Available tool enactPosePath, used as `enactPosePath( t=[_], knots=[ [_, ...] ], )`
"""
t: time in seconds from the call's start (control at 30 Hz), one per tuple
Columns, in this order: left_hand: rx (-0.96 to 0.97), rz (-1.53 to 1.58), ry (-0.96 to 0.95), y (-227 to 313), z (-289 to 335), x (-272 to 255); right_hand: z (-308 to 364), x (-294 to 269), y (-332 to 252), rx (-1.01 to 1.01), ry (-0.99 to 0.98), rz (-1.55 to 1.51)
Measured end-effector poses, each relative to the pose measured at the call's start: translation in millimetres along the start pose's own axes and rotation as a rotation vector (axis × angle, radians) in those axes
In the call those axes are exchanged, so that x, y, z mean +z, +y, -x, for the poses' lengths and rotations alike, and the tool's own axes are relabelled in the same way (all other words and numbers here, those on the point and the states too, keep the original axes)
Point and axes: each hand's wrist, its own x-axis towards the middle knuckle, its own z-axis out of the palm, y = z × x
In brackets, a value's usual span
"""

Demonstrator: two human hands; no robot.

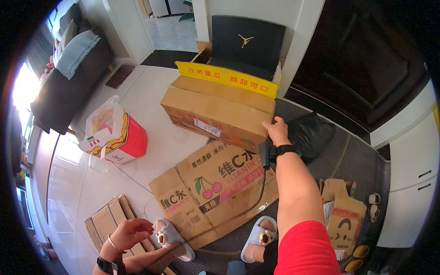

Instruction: The recorder uses scissors to cut through tape and flatten multiple cardboard shipping boxes on the floor.

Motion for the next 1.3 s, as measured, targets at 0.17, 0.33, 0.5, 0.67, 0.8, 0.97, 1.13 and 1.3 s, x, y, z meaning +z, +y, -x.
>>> enactPosePath(
  t=[0.17, 0.33, 0.5, 0.67, 0.8, 0.97, 1.13, 1.3],
  knots=[
    [0.056, -0.037, 0.015, -8.8, -10.4, -4.7, -20.4, 17.6, 9.5, 0.019, -0.217, -0.263],
    [0.019, 0.039, 0.009, -12.9, -15.1, -4.5, -0.3, 7.1, -9.6, -0.03, -0.154, 0.079],
    [0.017, 0.019, 0.001, -7.3, -17.1, -2.2, 31.4, -2.1, -27.7, -0.009, -0.21, 0.162],
    [0.055, 0.011, -0.012, -2.8, -16.8, 2.1, 64.9, 9.9, -16.2, -0.134, -0.099, -0.025],
    [0.076, 0.003, -0.03, -7.2, -16.6, 8.6, 91.6, 20.8, -6.5, -0.223, -0.192, -0.102],
    [0.042, -0.181, -0.083, -12.6, -58.0, 32.0, 143.4, 41.9, -20.8, -0.237, -0.261, -0.124],
    [0.268, -0.526, 0.369, -3.4, -162.4, 62.5, 164.7, 31.8, -35.2, -0.287, -0.456, -0.141],
    [0.473, 0.038, 0.449, 11.1, -244.3, 86.5, 123.2, -49.9, -5.7, -0.671, -1.014, 0.219]
  ],
)
